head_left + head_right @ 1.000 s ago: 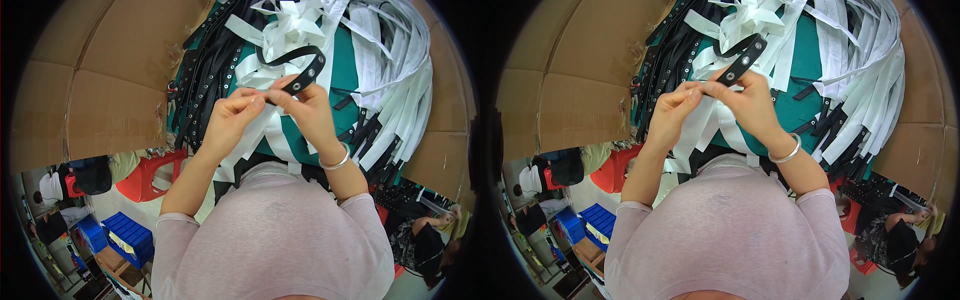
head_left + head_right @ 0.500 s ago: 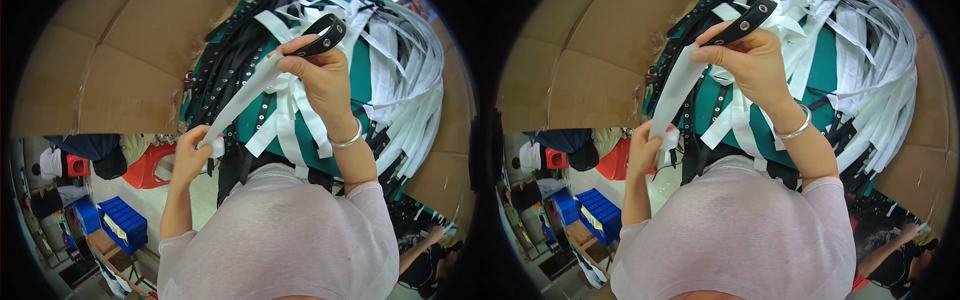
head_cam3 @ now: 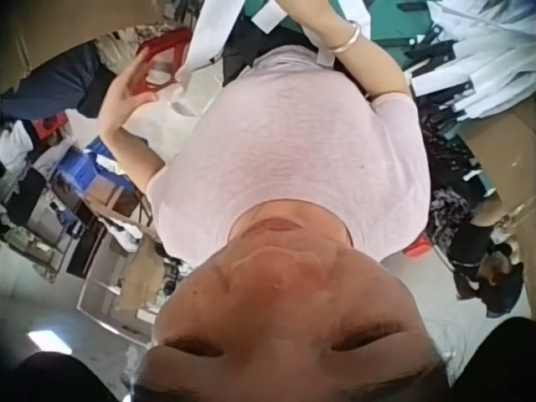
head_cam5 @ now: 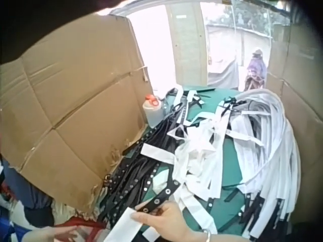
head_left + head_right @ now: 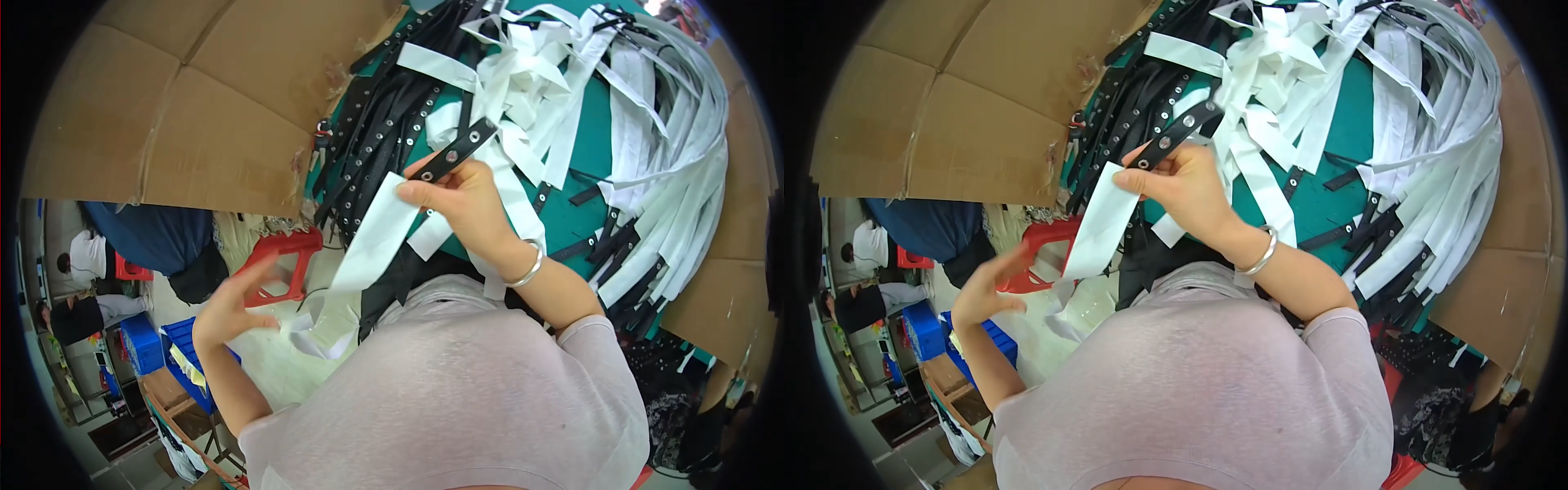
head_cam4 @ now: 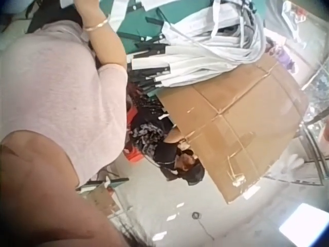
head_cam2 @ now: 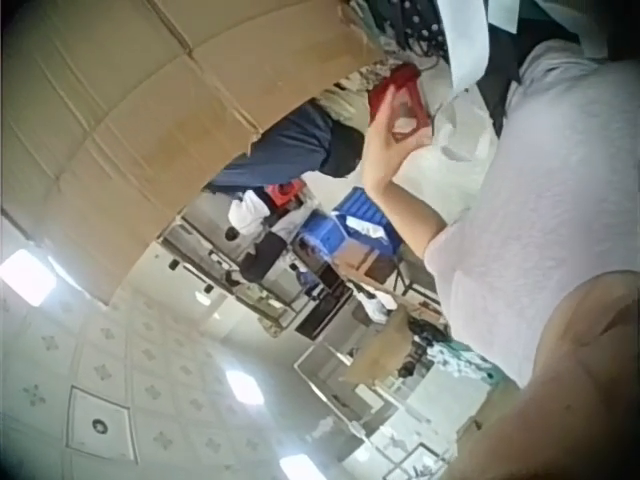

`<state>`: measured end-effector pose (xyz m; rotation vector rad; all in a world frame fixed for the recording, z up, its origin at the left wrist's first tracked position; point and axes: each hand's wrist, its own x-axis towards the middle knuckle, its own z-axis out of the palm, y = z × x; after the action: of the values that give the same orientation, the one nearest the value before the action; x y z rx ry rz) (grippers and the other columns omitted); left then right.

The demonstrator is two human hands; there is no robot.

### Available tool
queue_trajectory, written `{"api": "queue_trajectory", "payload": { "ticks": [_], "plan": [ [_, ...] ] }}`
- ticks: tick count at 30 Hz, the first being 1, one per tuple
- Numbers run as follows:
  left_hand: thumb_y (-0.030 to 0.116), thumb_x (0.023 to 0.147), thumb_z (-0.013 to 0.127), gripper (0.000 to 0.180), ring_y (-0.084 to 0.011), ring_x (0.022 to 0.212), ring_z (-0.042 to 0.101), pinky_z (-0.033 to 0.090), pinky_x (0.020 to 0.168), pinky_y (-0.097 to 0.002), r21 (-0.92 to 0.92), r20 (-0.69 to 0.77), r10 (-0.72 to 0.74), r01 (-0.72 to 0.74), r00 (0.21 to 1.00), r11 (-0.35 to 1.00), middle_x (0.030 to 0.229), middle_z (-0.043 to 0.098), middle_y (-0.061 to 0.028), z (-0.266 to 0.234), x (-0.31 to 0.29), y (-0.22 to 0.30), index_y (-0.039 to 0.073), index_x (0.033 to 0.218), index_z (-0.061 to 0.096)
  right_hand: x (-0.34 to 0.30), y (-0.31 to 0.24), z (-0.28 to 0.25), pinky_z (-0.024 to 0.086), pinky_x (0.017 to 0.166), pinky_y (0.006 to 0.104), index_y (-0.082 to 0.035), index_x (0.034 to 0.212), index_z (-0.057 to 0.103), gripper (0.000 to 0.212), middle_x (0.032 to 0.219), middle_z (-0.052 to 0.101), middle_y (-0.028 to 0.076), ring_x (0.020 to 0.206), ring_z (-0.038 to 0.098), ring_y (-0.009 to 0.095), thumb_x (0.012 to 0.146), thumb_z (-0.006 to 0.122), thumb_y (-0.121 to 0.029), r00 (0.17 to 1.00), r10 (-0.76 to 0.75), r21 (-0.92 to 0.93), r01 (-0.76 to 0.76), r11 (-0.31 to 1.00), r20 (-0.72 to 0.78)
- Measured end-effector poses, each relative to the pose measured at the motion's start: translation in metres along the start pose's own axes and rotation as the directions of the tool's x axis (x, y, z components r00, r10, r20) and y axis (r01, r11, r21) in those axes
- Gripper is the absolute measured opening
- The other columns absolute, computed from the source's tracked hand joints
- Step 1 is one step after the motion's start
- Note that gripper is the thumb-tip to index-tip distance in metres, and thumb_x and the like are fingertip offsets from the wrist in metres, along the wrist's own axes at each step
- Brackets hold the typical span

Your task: Wrapping black leather belts with white protective strips in a factory environment.

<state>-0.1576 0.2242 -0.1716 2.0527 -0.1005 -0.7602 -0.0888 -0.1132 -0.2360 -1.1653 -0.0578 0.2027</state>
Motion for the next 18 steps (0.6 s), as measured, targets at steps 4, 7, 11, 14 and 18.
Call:
{"api": "queue_trajectory", "payload": {
  "ticks": [4, 7, 11, 14, 18],
  "plan": [
    [0.009, 0.084, 0.061, 0.046, -0.0170, 0.105, 0.056, 0.045, 0.086, -0.0275, -0.394, 0.042, 0.227, -0.193, 0.973, 0.899, 0.116, 0.059, -0.0139, 0.057, 0.087, 0.038, -0.001, 0.126, 0.045, -0.019, 0.026, 0.008, 0.045, 0.056, 0.0211, 0.001, 0.086, 0.064, 0.017, 0.073, 0.062, 0.002, 0.063, 0.056, 0.007, 0.076, 0.074, -0.008, 0.998, 0.049, -0.068, -0.052, 0.996, -0.049],
    [0.020, 0.092, 0.053, 0.031, -0.0179, 0.083, 0.064, 0.051, 0.074, -0.0290, -0.378, 0.369, 0.058, 0.093, 0.928, 0.921, 0.100, 0.064, -0.0128, 0.086, 0.120, 0.047, -0.004, 0.112, 0.054, -0.034, 0.032, 0.009, 0.040, 0.055, 0.0193, 0.000, 0.086, 0.065, 0.014, 0.074, 0.060, 0.000, 0.064, 0.052, 0.004, 0.076, 0.072, -0.006, 0.994, 0.112, -0.026, -0.113, 0.993, -0.013],
    [0.024, 0.094, 0.050, 0.032, -0.0221, 0.079, 0.065, 0.052, 0.074, -0.0346, -0.581, 0.471, 0.124, 0.201, 0.873, 0.788, 0.090, 0.065, -0.0124, 0.127, 0.120, 0.006, -0.005, 0.105, 0.056, -0.039, 0.026, -0.017, 0.039, 0.066, 0.0218, -0.002, 0.098, 0.062, 0.035, 0.082, 0.062, 0.004, 0.077, 0.049, 0.007, 0.096, 0.044, -0.032, 0.976, 0.163, -0.005, -0.166, 0.986, -0.142],
    [0.030, 0.095, 0.047, 0.038, -0.0276, 0.090, 0.063, 0.048, 0.085, -0.0402, -0.712, 0.529, 0.274, 0.245, 0.803, 0.658, 0.097, 0.062, -0.0164, 0.137, 0.114, -0.008, -0.004, 0.113, 0.051, -0.039, 0.023, -0.023, 0.040, 0.073, 0.0240, 0.001, 0.092, 0.062, 0.042, 0.085, 0.063, 0.007, 0.078, 0.051, 0.011, 0.097, 0.041, -0.035, 0.982, 0.139, 0.034, -0.135, 0.990, -0.127],
    [0.039, 0.094, 0.045, 0.055, -0.0259, 0.103, 0.056, 0.042, 0.092, -0.0374, -0.774, 0.609, 0.507, 0.318, 0.610, 0.547, 0.104, 0.058, -0.0157, 0.136, 0.118, -0.013, -0.006, 0.125, 0.042, -0.033, 0.023, -0.011, 0.042, 0.077, 0.0270, 0.004, 0.098, 0.062, 0.047, 0.088, 0.065, 0.009, 0.085, 0.054, 0.012, 0.098, 0.039, -0.037, 0.991, 0.131, -0.012, -0.131, 0.991, 0.037]
  ]
}}
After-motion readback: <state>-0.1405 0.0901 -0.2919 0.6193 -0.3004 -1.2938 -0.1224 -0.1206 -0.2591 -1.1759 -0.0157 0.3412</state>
